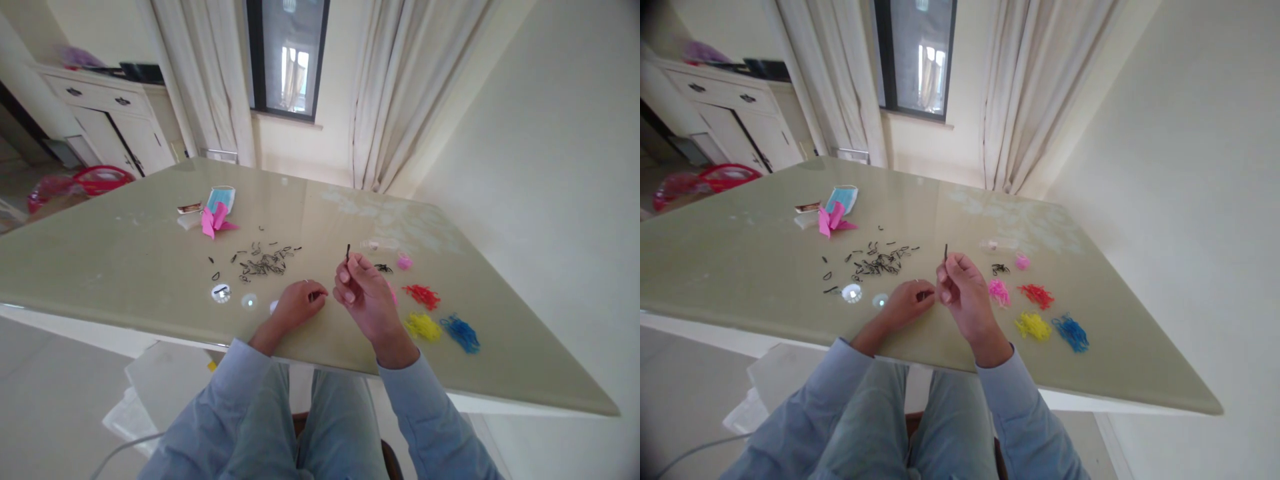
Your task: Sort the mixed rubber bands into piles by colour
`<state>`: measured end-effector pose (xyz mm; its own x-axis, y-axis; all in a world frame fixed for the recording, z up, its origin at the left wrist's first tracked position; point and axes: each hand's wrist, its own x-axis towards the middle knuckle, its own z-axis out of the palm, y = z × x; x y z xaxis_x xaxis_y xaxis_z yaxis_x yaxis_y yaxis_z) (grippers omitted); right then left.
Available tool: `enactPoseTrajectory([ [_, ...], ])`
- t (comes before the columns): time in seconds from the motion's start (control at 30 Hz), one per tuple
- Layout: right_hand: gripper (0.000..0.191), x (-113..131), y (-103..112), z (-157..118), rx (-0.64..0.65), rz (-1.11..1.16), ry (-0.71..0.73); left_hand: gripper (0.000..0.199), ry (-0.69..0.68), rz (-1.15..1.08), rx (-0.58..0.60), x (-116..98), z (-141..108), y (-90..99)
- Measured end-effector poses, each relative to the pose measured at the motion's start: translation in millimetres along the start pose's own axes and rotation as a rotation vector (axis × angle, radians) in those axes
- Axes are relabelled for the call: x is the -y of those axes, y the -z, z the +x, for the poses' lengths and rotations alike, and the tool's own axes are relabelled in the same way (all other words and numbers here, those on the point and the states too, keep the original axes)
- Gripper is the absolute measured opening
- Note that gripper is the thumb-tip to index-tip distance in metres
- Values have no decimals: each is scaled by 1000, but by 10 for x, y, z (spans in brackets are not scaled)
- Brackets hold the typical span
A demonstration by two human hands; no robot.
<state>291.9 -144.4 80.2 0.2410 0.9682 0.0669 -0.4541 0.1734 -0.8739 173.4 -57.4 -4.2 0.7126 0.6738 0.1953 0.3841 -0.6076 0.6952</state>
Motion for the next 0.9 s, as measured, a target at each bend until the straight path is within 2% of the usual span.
enactPoseTrajectory([
  [0.1, 30, 120, 166, -12, 12, -128, 3, 21, 13, -10, -1, 11, -1, -3],
  [0.17, 28, 235, 361, 46, 13, -321, -2, 21, 7, -6, 2, 19, -3, -6],
  [0.23, 25, 368, 614, 161, -29, -596, 6, 22, 8, 5, 4, 29, -3, -12],
  [0.33, 16, 558, 1021, 390, -187, -1074, 31, 22, 19, 15, -1, 43, -1, -23],
  [0.4, 16, 645, 1247, 526, -216, -1455, -77, 21, 26, 17, -3, 43, 1, -25],
  [0.47, 17, 682, 1406, 621, -193, -1687, -195, 21, 30, 17, -4, 35, 1, -19],
  [0.57, 18, 656, 1527, 689, -177, -1791, -270, 21, 33, 18, -2, 21, 0, -8],
  [0.67, 19, 590, 1559, 713, -163, -1848, -304, 21, 38, 21, -1, 23, -2, -4],
  [0.9, 23, 563, 1559, 718, -133, -1936, -279, 20, 29, 11, 3, 39, 3, -23],
])
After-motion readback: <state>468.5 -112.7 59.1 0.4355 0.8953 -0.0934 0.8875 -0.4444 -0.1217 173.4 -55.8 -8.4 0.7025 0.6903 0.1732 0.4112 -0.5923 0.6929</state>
